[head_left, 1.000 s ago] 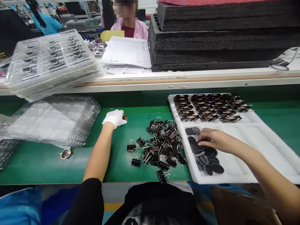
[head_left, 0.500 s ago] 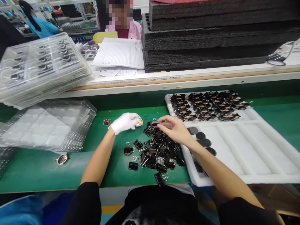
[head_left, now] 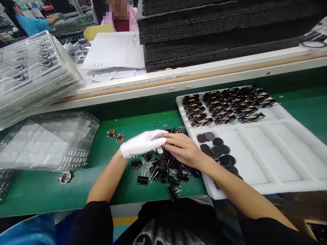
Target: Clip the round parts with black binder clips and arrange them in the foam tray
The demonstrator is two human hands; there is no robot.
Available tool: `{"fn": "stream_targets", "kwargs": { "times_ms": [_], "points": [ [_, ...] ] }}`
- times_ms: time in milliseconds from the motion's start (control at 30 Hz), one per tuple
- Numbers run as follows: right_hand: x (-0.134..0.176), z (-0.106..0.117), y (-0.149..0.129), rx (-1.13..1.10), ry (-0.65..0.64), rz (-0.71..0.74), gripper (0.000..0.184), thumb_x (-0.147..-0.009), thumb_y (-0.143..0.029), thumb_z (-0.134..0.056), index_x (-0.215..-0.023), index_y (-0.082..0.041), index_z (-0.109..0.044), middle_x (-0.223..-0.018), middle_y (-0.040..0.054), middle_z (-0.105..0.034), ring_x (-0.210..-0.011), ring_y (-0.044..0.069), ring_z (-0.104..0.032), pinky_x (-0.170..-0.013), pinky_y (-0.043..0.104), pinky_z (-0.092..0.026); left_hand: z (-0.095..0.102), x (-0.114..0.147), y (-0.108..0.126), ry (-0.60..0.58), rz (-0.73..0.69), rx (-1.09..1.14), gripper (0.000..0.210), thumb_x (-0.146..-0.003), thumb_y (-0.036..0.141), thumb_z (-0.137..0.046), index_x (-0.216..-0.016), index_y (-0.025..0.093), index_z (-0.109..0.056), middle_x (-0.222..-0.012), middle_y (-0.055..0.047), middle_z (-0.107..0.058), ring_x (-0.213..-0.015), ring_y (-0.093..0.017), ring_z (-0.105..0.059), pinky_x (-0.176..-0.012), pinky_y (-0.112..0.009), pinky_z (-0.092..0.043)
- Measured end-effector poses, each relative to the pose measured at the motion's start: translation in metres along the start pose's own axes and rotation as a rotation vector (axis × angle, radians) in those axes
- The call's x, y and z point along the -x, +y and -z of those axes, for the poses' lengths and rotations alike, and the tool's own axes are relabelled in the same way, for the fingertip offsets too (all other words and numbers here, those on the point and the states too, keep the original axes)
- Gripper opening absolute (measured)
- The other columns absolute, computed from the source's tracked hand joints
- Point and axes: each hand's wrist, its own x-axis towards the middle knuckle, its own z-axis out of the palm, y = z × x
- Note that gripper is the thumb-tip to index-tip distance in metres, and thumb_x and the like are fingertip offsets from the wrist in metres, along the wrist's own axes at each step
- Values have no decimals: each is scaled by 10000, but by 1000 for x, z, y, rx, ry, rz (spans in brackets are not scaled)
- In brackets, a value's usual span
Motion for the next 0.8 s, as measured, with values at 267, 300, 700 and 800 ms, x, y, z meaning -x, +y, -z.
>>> {"fn": "stream_targets", "kwargs": {
  "times_ms": [267,300,700,800],
  "points": [
    [-10,2,-13,-347,103,-561,303,-936,-350,-697,-1231,-282,-713,-1143,84,-718,-957,234,-705,-745,414,-648,-21,-6,9,131,77,-48,731,-994,391,-532,-1642,184,-265,-671,21,-702,-671,-175,-681,-688,-293,-511],
    [-11,2,-12,-415,82,-614,269,-928,-369,-703,-1174,-267,-736,-1119,79,-725,-944,228,-706,-747,405,-646,-22,-6,8,119,70,-31,725,-1007,403,-512,-1645,178,-253,-692,13,-718,-696,-176,-692,-698,-290,-514],
    [-7,16,11,-693,366,-873,309,-838,-480,-796,-1039,-252,-740,-1097,58,-753,-913,201,-692,-761,375,-610,1,-20,-28,171,-77,-884,303,-1006,386,-556,-1253,262,-681,-1226,-74,-691,-1130,-257,-643,-968,-378,-484],
    [-6,14,14,-729,384,-873,327,-831,-484,-806,-1067,-268,-738,-1094,49,-756,-966,210,-694,-780,375,-611,-4,-25,-29,133,-32,-955,184,-998,347,-559,-1012,221,-692,-1054,-74,-705,-975,-250,-664,-869,-360,-477]
  ]
}}
